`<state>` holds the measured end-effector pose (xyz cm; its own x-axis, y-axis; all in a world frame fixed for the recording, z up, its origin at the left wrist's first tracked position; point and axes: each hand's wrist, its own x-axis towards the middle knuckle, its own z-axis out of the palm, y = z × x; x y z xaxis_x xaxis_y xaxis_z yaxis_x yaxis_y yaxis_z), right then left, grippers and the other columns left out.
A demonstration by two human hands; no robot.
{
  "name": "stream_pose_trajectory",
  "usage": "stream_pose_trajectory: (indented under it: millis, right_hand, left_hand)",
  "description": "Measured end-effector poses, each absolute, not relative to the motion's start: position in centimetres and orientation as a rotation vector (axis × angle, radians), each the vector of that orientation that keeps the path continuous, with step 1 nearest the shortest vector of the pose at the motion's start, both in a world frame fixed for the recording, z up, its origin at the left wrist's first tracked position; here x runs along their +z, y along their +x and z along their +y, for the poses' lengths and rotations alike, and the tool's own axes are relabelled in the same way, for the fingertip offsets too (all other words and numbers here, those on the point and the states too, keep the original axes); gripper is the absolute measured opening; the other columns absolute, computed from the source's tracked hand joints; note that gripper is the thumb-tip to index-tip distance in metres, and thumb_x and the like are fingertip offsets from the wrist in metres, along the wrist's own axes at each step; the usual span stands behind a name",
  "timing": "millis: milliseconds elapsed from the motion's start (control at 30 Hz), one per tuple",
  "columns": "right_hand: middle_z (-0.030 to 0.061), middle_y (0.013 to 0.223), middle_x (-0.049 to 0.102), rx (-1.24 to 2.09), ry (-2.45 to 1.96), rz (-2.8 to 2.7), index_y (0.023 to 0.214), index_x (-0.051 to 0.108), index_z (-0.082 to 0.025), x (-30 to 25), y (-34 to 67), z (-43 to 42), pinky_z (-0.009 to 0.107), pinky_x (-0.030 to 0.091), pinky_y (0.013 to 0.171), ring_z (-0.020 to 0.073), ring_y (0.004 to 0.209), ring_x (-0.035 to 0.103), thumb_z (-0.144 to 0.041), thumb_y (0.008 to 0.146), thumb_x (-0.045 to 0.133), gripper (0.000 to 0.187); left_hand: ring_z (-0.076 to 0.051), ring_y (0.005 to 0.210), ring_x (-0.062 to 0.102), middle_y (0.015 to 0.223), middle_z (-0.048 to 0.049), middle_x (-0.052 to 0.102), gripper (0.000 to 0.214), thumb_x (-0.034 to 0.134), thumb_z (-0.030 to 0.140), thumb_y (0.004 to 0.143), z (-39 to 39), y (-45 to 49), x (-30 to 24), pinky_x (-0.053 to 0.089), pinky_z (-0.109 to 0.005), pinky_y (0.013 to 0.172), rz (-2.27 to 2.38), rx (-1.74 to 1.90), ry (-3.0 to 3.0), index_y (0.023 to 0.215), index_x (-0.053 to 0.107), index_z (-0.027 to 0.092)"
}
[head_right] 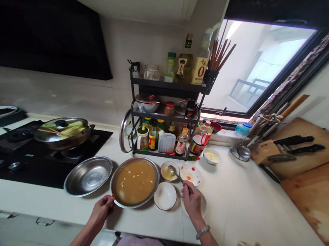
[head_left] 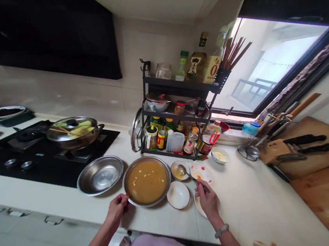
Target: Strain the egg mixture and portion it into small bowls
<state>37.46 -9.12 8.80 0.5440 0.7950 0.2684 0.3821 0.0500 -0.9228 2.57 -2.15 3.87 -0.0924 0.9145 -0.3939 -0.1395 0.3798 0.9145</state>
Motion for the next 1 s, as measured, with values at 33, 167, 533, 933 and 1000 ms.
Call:
stream_pose_trajectory:
  millis: [33,167,533,933,1000]
  right_hand:
    - [0.0027,0.059,0.064,0.449,-1.549,-0.965,0.095,0.065,-0.015,8.7,37.3,-9.0,0.028,0.050,0.046,0.0159,0.044,0.057,-0.051,0.081,0.054,0.040]
    - [0.0011,0.054,0.063,0.541,-1.457,-0.678,0.088,0.062,-0.016,8.6,37.3,-8.5,0.029,0.047,0.043,0.0176,0.043,0.058,-0.052,0.075,0.061,0.039]
    - [0.0013,0.056,0.064,0.559,-1.316,-0.568,0.088,0.061,-0.013,11.3,38.2,-9.1,0.026,0.048,0.042,0.0156,0.046,0.059,-0.049,0.070,0.070,0.042]
    - [0.0004,0.056,0.063,0.583,-1.307,-0.878,0.092,0.063,-0.015,13.5,33.7,-9.8,0.026,0.050,0.043,0.0139,0.044,0.057,-0.049,0.079,0.062,0.036]
    - [0.0007,0.060,0.063,0.568,-1.292,-0.986,0.095,0.064,-0.016,13.0,32.7,-10.2,0.025,0.051,0.043,0.0120,0.044,0.056,-0.046,0.083,0.059,0.032]
  left_hand:
    - [-0.007,0.037,0.037,0.041,0.0076,0.042,0.047,0.069,0.057,0.050,-2.1,2.5,3.8,0.028,-0.020,0.039,1.369,1.044,0.772,0.052,0.040,0.020]
    - [-0.007,0.037,0.037,0.041,0.0078,0.042,0.047,0.070,0.058,0.050,-2.2,2.5,3.8,0.028,-0.020,0.039,1.359,1.048,0.770,0.053,0.041,0.020]
    - [-0.007,0.037,0.037,0.041,0.0076,0.042,0.049,0.070,0.060,0.049,-2.3,2.6,4.3,0.029,-0.021,0.039,1.371,1.036,0.798,0.052,0.042,0.020]
    - [-0.007,0.037,0.035,0.041,0.0068,0.041,0.049,0.068,0.062,0.048,-2.4,2.7,4.8,0.028,-0.021,0.038,1.384,1.044,0.820,0.051,0.044,0.020]
    - [-0.007,0.036,0.035,0.040,0.0067,0.041,0.049,0.068,0.063,0.046,-2.4,2.7,4.8,0.028,-0.021,0.038,1.410,1.050,0.832,0.050,0.044,0.020]
